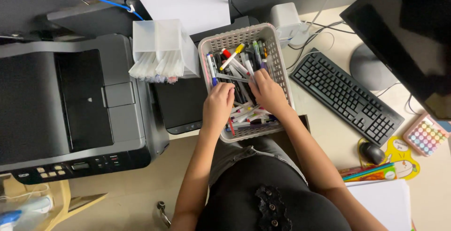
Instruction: The person organizes pens by picking them up from a plastic basket and placing them into a clear plastic container with compartments. The person repeatedly sorts through the pens in the basket and arranges them in the container.
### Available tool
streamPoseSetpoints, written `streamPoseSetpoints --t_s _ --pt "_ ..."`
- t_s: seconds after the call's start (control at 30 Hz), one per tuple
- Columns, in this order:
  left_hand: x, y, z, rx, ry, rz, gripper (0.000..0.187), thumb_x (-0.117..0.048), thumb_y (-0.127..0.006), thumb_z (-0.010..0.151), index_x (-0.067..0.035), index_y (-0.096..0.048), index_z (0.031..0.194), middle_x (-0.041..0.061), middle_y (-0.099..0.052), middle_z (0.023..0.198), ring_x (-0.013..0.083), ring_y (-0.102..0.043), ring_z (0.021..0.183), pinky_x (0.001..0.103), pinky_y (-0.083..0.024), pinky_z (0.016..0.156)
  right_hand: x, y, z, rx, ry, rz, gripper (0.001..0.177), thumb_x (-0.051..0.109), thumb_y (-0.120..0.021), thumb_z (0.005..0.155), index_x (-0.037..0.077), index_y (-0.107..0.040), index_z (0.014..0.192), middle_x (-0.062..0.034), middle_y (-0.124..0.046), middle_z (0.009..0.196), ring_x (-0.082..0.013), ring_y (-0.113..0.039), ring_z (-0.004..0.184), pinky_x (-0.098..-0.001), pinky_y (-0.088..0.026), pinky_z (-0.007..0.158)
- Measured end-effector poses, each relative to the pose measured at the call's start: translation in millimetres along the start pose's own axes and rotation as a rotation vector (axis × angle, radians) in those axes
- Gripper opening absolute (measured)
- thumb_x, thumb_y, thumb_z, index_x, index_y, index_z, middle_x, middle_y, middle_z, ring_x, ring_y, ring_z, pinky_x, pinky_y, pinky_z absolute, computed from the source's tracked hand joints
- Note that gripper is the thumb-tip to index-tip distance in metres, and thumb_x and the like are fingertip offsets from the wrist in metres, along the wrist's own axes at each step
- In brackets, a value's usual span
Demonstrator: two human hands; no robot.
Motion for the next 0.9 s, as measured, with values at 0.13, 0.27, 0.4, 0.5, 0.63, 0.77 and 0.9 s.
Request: streamPoseSetpoints --t_s 0.13,0.27,0.4,0.5,0.63,0.77,0.9 --pt "14.3 -28.3 -0.8 0.05 0.173 -0.182 0.015 -0.009 -0.067 0.098 -0.001 -0.067 0.111 0.015 -0.069 0.101 0.0311 -0.07 0.084 0.039 -0.056 0.073 -2.4 5.6 -3.5 -0.041 0.01 0.087 0.02 0.019 -0.057 0.105 0.001 -0.05 0.105 -0.02 -0.056 0.107 -0.0479 -0.061 0.086 -0.0534 -0.049 0.067" --pt "34.5 -42.2 7.3 0.032 0.398 -0.486 0.027 -0.016 -0.065 0.099 -0.003 -0.062 0.123 0.014 -0.071 0.093 0.0173 -0.071 0.07 0.031 -0.055 0.061 22.5 26.4 -6.5 0.012 0.03 0.216 0.018 0.015 -0.056 0.106 -0.001 -0.052 0.114 -0.02 -0.056 0.111 -0.0451 -0.061 0.096 -0.0488 -0.051 0.077" --pt "34.9 -34.6 13.2 0.003 0.516 -1.018 0.024 -0.017 -0.051 0.106 -0.005 -0.058 0.126 0.004 -0.074 0.1 0.0077 -0.067 0.07 0.024 -0.054 0.061 44.9 36.3 -12.4 0.04 0.223 0.21 0.021 0.01 -0.059 0.101 -0.003 -0.056 0.117 -0.0204 -0.057 0.123 -0.0417 -0.059 0.107 -0.0451 -0.05 0.088" --pt "21.6 -19.6 8.9 0.036 0.399 -0.916 0.019 -0.012 -0.052 0.11 -0.002 -0.064 0.121 0.006 -0.073 0.101 0.0085 -0.063 0.073 0.024 -0.049 0.062 63.5 45.4 -9.1 -0.013 0.266 0.053 0.016 0.009 -0.063 0.095 -0.003 -0.06 0.105 -0.0171 -0.06 0.119 -0.0394 -0.058 0.103 -0.0457 -0.049 0.091" --pt "-5.3 23.4 6.6 0.031 0.298 -0.799 0.018 -0.012 -0.055 0.11 -0.001 -0.066 0.12 0.006 -0.071 0.095 0.0101 -0.063 0.076 0.025 -0.05 0.065 85.9 58.0 -3.3 -0.074 0.251 -0.029 0.013 0.01 -0.067 0.094 0.0 -0.063 0.101 -0.0166 -0.059 0.113 -0.0387 -0.057 0.101 -0.0459 -0.049 0.089" --pt "-39.1 87.7 12.0 -0.023 0.074 -0.536 0.014 -0.004 -0.059 0.105 -0.003 -0.065 0.118 0.009 -0.069 0.107 0.0162 -0.068 0.086 0.028 -0.057 0.074 115.9 64.7 5.0 -0.022 0.194 0.225 0.021 0.005 -0.065 0.1 0.0 -0.062 0.12 -0.0164 -0.061 0.109 -0.0301 -0.067 0.09 -0.0379 -0.054 0.077" --pt "-54.8 149.0 7.3 -0.144 -0.135 -0.346 0.024 0.004 -0.069 0.098 -0.004 -0.066 0.121 0.012 -0.064 0.114 0.0221 -0.067 0.099 0.033 -0.057 0.085 143.5 65.5 6.1 -0.171 0.28 0.333 0.063 -0.002 -0.07 0.099 0.003 -0.031 0.148 -0.0112 -0.07 0.105 -0.0205 -0.072 0.085 -0.0318 -0.057 0.076"
Point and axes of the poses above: each hand's wrist, its own z-axis towards the middle knuckle, its own y-axis out of the back of the hand, x = y × z, the point moved 6 cm from there along z, towards the middle knuckle
